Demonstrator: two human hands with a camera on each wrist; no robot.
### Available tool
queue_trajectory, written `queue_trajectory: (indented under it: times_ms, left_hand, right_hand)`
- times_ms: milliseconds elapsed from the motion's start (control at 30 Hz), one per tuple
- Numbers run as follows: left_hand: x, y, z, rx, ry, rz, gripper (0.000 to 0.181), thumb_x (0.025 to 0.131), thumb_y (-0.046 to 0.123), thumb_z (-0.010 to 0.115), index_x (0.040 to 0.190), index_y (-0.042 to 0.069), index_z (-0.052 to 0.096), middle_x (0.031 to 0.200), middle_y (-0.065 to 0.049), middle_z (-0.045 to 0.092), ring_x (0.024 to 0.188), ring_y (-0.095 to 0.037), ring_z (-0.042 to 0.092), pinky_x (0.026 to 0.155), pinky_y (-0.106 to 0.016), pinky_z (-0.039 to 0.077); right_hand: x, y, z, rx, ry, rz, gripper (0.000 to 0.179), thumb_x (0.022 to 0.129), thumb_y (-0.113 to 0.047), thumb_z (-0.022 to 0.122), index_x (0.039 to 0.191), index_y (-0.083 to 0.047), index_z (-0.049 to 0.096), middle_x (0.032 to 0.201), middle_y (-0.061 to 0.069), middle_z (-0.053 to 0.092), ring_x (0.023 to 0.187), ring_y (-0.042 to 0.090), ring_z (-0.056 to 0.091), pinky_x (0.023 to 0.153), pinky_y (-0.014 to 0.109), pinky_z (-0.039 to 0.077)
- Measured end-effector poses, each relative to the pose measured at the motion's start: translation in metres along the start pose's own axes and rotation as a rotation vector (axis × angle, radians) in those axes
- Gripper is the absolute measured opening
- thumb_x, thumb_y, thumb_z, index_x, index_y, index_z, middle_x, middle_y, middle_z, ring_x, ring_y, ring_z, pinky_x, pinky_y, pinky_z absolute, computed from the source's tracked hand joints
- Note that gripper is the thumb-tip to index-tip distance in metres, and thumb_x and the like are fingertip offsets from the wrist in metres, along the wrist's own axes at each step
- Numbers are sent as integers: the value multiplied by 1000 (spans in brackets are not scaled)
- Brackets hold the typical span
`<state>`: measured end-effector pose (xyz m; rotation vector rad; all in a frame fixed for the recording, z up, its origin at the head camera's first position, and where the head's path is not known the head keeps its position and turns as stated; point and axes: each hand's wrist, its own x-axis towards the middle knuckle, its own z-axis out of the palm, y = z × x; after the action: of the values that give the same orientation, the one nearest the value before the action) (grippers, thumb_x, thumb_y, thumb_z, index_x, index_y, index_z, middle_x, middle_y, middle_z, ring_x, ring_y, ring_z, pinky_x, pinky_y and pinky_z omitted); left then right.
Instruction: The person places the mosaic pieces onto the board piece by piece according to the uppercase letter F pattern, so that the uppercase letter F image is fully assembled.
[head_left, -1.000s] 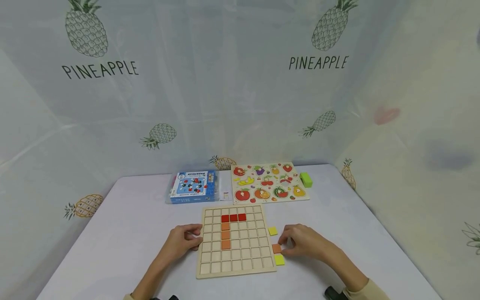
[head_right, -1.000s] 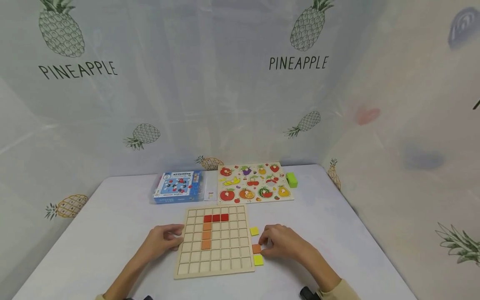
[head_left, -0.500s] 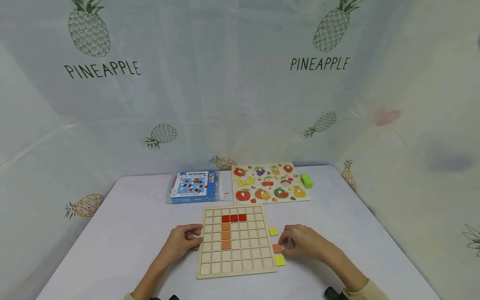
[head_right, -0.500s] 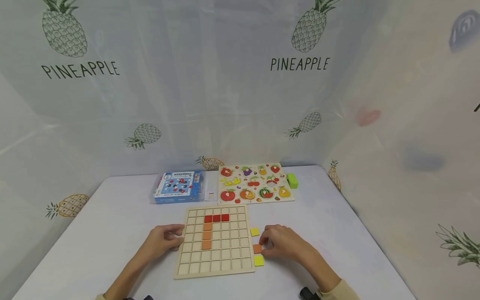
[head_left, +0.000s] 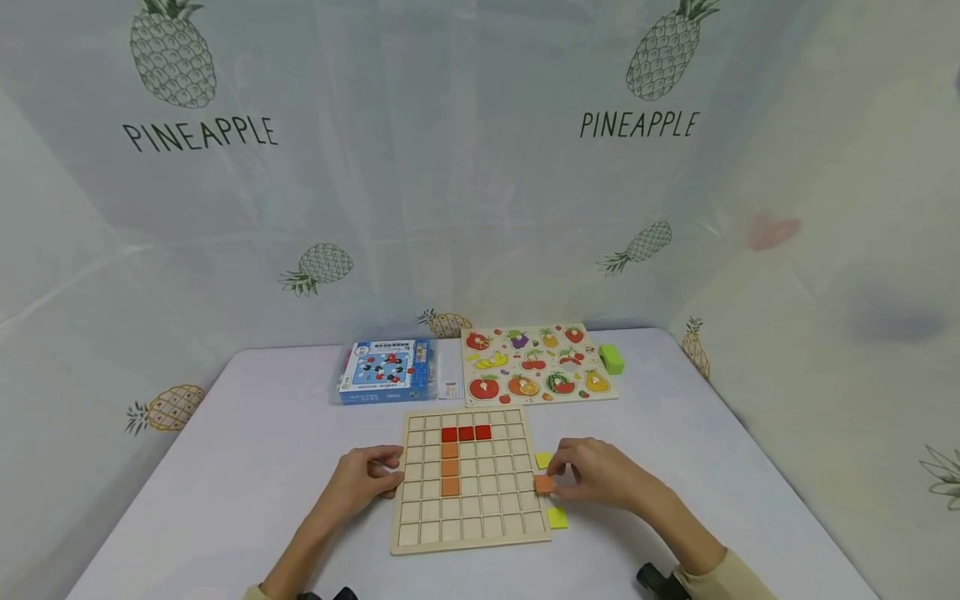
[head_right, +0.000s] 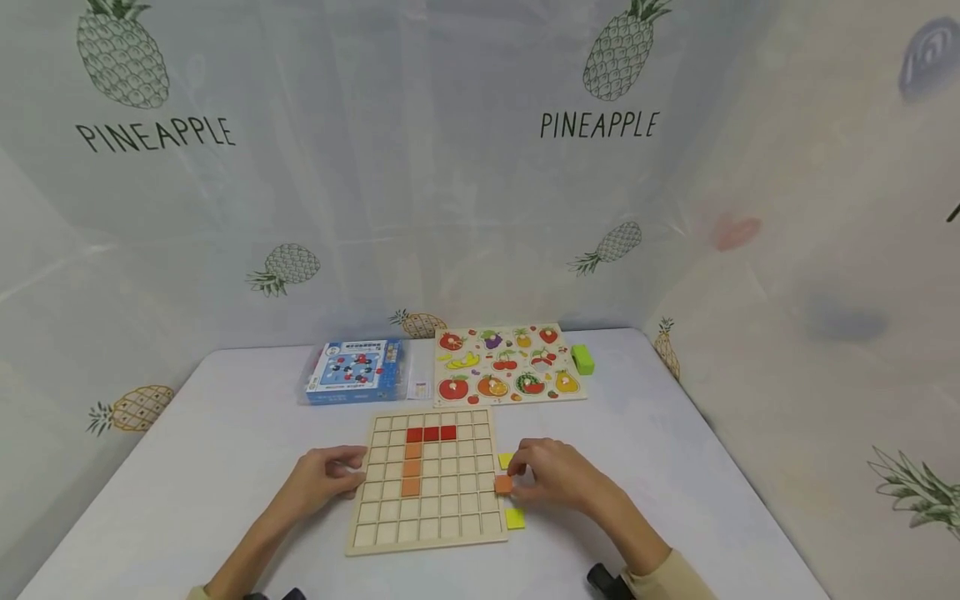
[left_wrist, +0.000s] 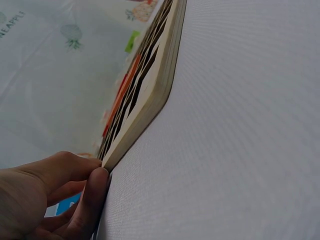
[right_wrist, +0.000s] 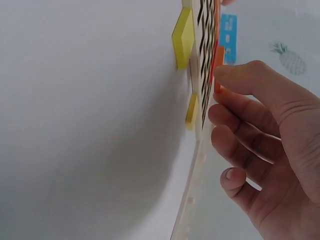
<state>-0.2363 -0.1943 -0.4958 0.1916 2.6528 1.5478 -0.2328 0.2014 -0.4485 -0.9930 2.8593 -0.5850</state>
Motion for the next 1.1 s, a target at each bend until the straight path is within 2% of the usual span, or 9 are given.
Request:
queue_trajectory:
  times_ms: [633, 867, 1100]
  left_hand:
    - [-2, 3, -2, 23, -1, 16, 41, 82, 5, 75, 121, -4, 66, 95, -10, 68, 66, -11, 69, 55, -23, 58]
    - [-1, 3, -2, 7, -5, 8, 41, 82, 5, 74, 121, -3, 65, 96, -10, 68, 68, -13, 69, 55, -23, 58]
    - [-2, 1, -2, 0, -15, 16, 42, 83, 5, 75, 122, -4, 65, 97, -11, 68, 70, -12, 70, 56, -23, 59]
  right_hand:
    - [45, -53, 32, 4, -42, -120, 13, 82, -29, 75, 92, -21, 74, 86, -11, 63, 72, -1, 53, 64, 12, 47]
    - [57, -70, 42, -32, -21, -186, 11, 82, -28, 74, 91, -21, 74, 86, -12, 63, 72, -4, 50, 64, 9, 45]
    - [65, -82, 49, -50, -12, -209, 12, 83, -30, 74, 91, -22, 74, 87, -14, 64, 72, -5, 50, 64, 7, 44]
